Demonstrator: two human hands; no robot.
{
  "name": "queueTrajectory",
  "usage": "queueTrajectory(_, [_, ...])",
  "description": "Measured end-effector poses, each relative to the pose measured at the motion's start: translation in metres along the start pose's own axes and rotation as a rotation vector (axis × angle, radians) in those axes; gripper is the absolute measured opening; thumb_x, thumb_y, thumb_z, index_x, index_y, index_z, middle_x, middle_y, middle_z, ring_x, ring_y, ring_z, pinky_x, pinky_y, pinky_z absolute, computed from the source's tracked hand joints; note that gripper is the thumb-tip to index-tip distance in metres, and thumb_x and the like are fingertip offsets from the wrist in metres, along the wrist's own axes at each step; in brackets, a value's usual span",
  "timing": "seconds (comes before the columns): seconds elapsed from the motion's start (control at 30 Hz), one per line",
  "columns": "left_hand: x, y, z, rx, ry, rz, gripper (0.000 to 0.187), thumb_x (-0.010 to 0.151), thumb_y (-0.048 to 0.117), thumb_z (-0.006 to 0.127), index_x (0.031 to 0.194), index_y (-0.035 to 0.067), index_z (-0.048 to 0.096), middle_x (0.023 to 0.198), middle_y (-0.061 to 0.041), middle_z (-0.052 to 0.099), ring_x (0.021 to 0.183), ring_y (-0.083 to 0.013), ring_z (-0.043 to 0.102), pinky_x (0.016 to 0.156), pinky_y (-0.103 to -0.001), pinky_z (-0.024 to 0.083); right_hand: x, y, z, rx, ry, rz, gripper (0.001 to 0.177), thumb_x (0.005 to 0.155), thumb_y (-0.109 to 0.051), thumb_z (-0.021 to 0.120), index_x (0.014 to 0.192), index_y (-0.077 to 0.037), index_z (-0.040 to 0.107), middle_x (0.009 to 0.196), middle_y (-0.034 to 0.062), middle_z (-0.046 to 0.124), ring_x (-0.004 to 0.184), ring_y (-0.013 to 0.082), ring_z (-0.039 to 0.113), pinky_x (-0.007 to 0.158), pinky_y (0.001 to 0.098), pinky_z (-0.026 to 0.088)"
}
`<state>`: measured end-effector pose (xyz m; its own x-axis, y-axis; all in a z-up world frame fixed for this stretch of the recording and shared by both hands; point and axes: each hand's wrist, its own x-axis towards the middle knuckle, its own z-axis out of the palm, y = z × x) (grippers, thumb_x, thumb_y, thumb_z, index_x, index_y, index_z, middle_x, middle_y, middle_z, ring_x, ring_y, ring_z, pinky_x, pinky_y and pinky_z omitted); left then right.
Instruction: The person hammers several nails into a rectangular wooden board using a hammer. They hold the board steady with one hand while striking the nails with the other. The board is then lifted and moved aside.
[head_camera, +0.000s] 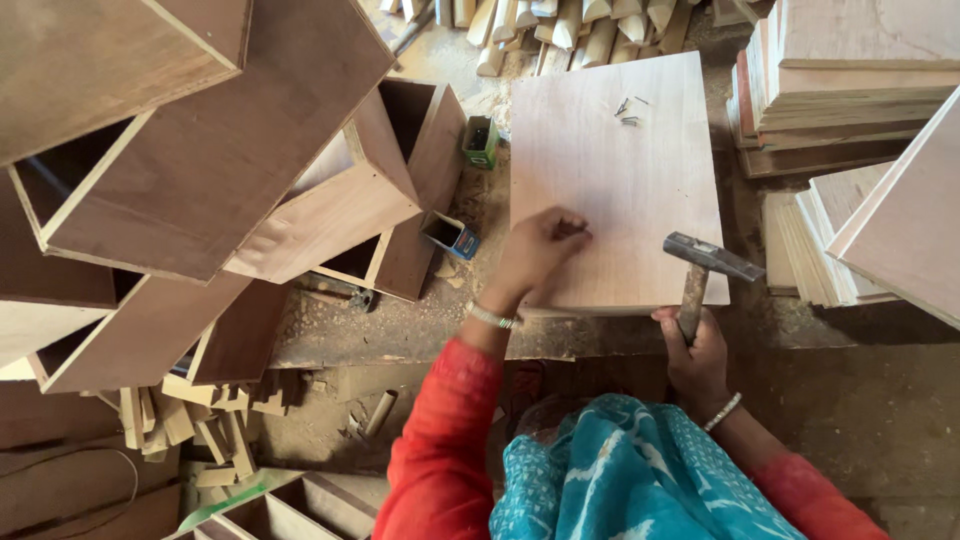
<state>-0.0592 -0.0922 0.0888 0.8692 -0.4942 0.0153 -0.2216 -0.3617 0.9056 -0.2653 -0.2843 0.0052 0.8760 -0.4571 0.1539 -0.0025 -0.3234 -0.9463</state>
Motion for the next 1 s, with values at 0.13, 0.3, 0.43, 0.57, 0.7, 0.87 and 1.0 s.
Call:
queueTrajectory(0.13, [-0.042,-0.001,0.01,-0.429,0.146,-0.089,0.01,0.098,0.005,0.069,0.108,0.006,0.07,0.1,-0.006,0.075,0.081,-0.0113,0.067,0.073,-0.03,0.056,-0.017,0.009,-0.021,0.103,-0.124,0.088,0.013,0.101,-0.015,0.06,0.107,-0.004,0.064,0.095,0.0078,0.074,0.088,0.0148,0.069,0.082,0.0298,0.054])
queueTrajectory(0.3, [-0.082,0.001,0.031,-0.032,0.294,0.158,0.009,0.093,0.003,0.074,0.101,0.004,0.07,0.1,-0.009,0.072,0.09,-0.0198,0.071,0.079,-0.031,0.056,-0.058,0.044,-0.042,0.295,-0.156,0.399,0.017,0.105,-0.02,0.059,0.099,-0.004,0.058,0.071,0.0049,0.063,0.061,0.0135,0.06,0.057,0.03,0.049])
queueTrajectory(0.43, [-0.084,0.003,0.051,0.033,0.23,0.232,0.01,0.093,0.006,0.072,0.102,0.006,0.069,0.1,-0.009,0.071,0.094,-0.0268,0.069,0.083,-0.035,0.055,-0.087,0.066,-0.049,0.109,-0.178,0.352,0.02,0.103,-0.024,0.063,0.102,-0.004,0.064,0.07,0.0018,0.058,0.062,0.0084,0.052,0.056,0.0273,0.046])
queueTrajectory(0.57, [-0.08,0.0,0.06,0.275,0.173,0.345,0.013,0.088,0.011,0.074,0.1,0.009,0.069,0.103,-0.008,0.069,0.098,-0.0311,0.062,0.088,-0.043,0.046,-0.097,0.068,-0.058,0.032,-0.114,0.458,0.024,0.097,-0.026,0.065,0.109,-0.007,0.066,0.069,-0.0002,0.061,0.06,0.0062,0.055,0.056,0.0259,0.048])
queueTrajectory(0.7, [-0.079,-0.002,0.064,0.367,0.173,0.374,0.015,0.088,0.015,0.075,0.099,0.009,0.068,0.111,-0.007,0.066,0.102,-0.0304,0.059,0.09,-0.043,0.044,-0.102,0.06,-0.065,0.079,-0.037,0.509,0.02,0.1,-0.024,0.064,0.105,-0.004,0.062,0.071,0.0001,0.058,0.058,0.007,0.052,0.053,0.0264,0.044])
queueTrajectory(0.87, [-0.081,-0.005,0.066,0.371,0.188,0.366,0.016,0.088,0.015,0.075,0.102,0.009,0.069,0.109,-0.005,0.065,0.102,-0.0294,0.059,0.09,-0.043,0.044,-0.106,0.058,-0.067,0.279,-0.012,0.505,0.017,0.102,-0.021,0.062,0.103,-0.004,0.058,0.071,0.0,0.054,0.055,0.0066,0.049,0.048,0.0249,0.041])
queueTrajectory(1.0, [-0.081,-0.005,0.068,0.375,0.189,0.362,0.016,0.088,0.015,0.075,0.102,0.01,0.069,0.107,-0.004,0.065,0.102,-0.0284,0.059,0.089,-0.042,0.043,-0.11,0.06,-0.069,0.221,-0.031,0.49,0.017,0.102,-0.021,0.063,0.102,-0.004,0.06,0.071,0.001,0.056,0.055,0.0076,0.052,0.049,0.0252,0.043])
